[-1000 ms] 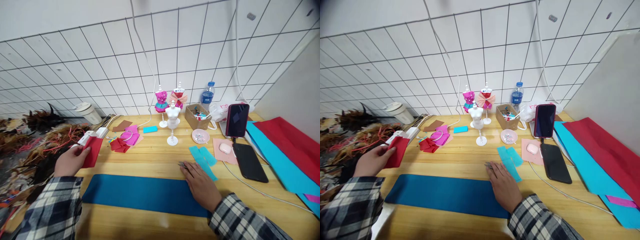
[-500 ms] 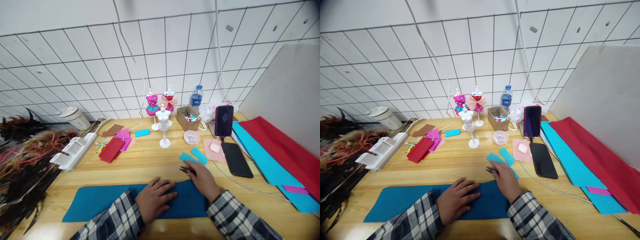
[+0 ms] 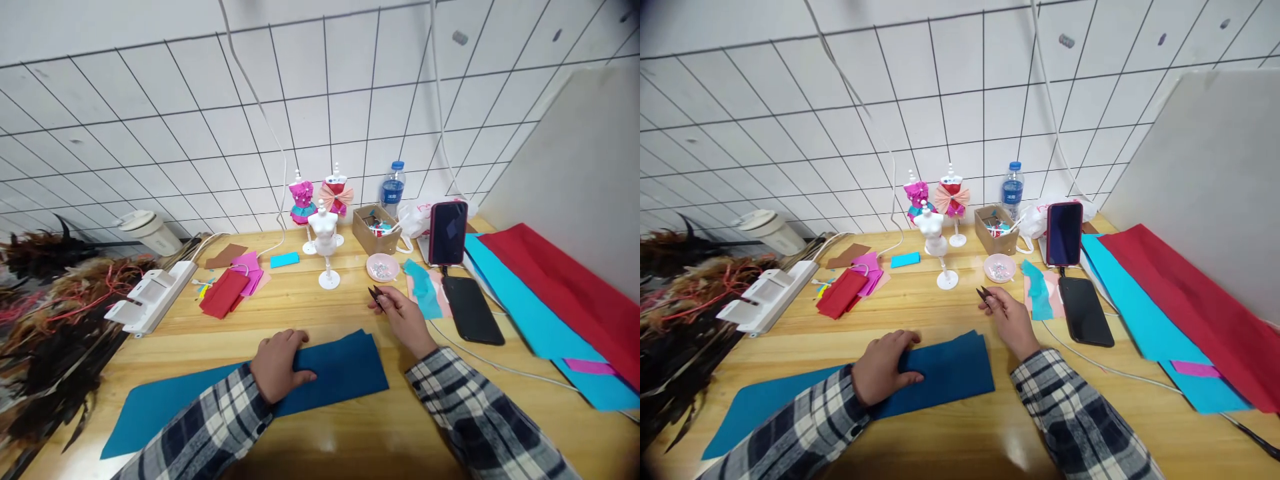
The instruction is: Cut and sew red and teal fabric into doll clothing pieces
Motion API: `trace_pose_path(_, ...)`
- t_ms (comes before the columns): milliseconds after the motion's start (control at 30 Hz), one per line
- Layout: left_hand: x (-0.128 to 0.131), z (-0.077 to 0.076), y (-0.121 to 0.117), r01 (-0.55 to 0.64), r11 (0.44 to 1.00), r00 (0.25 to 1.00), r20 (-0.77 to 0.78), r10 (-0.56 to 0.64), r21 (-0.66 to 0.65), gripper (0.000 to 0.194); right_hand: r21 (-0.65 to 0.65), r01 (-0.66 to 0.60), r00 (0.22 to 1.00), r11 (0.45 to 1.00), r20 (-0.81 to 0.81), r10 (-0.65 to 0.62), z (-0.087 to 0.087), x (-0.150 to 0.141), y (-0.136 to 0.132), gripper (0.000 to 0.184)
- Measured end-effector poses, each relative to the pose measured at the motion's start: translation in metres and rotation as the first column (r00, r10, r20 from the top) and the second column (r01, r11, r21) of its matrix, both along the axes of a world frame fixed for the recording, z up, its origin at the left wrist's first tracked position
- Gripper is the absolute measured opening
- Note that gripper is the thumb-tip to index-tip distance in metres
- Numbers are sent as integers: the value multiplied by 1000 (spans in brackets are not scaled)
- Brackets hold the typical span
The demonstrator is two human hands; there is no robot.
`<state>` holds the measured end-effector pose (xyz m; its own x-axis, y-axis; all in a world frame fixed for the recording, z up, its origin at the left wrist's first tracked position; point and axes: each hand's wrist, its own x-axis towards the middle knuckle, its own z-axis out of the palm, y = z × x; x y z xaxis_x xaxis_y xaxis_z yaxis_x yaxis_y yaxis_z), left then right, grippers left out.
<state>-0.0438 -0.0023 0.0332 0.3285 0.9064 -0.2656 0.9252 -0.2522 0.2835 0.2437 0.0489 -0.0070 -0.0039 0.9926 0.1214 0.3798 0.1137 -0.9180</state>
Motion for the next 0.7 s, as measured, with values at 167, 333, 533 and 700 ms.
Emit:
trace_pose_path(167, 3, -3, 11, 173, 984, 985, -7, -173, -42, 31, -100, 0, 1000, 995, 11, 1, -4, 3, -10, 46)
trace_pose_path(333, -13, 19, 17, 115, 969, 990, -104, -95, 217, 17, -216, -331, 943, 918, -112, 314, 10, -9, -20, 78)
trace_pose_path(533, -6, 9, -3, 258, 874, 960, -213, -183, 411, 45, -296, -112, 991, 949, -97, 87, 3, -23, -12, 49)
trace_pose_path(700, 3, 2, -22, 215, 940, 976, -26, -216, 267, 38, -307, -26, 992, 951, 112, 63, 0, -29, -9, 54)
